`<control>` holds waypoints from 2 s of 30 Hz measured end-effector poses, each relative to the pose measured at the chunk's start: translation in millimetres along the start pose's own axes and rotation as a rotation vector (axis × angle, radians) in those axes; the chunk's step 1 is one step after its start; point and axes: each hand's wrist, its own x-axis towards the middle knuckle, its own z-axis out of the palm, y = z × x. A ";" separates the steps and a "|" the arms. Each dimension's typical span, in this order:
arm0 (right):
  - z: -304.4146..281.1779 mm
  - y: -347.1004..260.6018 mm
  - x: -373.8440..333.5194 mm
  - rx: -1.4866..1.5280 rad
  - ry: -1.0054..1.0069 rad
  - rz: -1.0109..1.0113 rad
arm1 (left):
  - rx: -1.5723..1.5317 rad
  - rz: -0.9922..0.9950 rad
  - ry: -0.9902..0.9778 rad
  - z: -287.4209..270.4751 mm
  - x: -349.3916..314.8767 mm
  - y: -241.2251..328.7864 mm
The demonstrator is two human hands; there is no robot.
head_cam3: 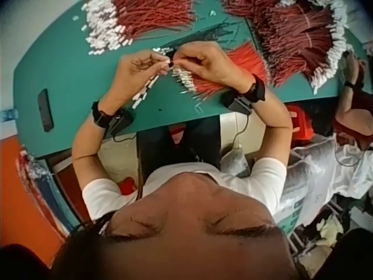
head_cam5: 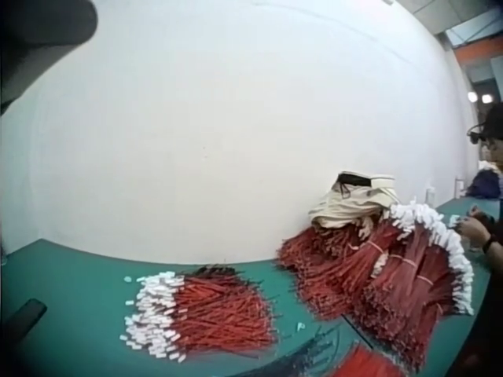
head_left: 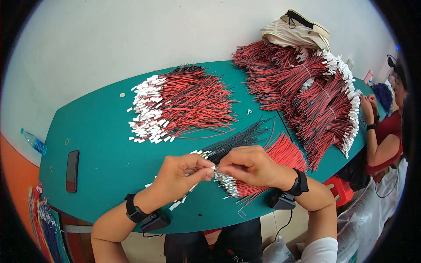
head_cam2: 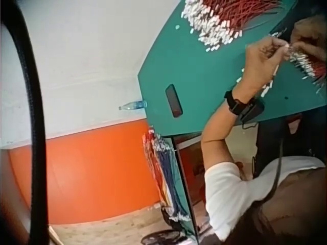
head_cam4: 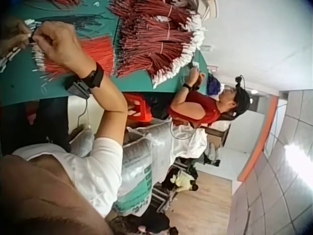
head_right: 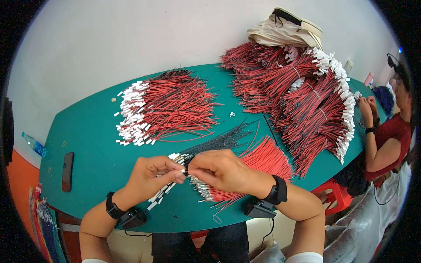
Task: The person picks up a wire and a connector, inserts the wire into the connector, and places the assembled unit on the table, repeating the process for multiple units.
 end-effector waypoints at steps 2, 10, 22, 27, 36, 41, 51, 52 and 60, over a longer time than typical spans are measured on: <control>-16.8 3.9 -5.4 -0.138 0.089 -0.046 | -0.016 0.076 0.075 -0.6 5.7 6.4; -88.4 -6.8 -20.6 -0.622 0.474 -0.204 | 0.345 0.344 0.583 -40.9 57.0 49.9; -99.0 21.0 -47.8 -0.201 -0.421 0.263 | 0.713 0.186 0.231 19.5 71.5 13.7; -97.7 25.4 -49.2 -0.155 -0.415 0.227 | 0.890 0.164 0.075 29.1 75.5 0.8; -95.4 21.6 -51.7 -0.110 -0.359 0.160 | 0.771 -0.063 0.038 34.7 64.3 15.8; -82.1 7.5 -39.7 0.057 -0.225 0.271 | 0.634 0.077 0.121 14.6 50.8 12.0; -51.0 10.8 -18.8 0.013 0.009 0.185 | -0.149 -0.091 -0.032 0.1 43.0 3.8; -49.2 14.5 -18.2 -0.014 0.030 0.141 | -0.150 -0.092 -0.033 1.5 43.4 2.9; -45.3 31.5 -17.3 -0.099 0.095 -0.041 | -0.181 -0.086 -0.090 6.3 48.3 -5.1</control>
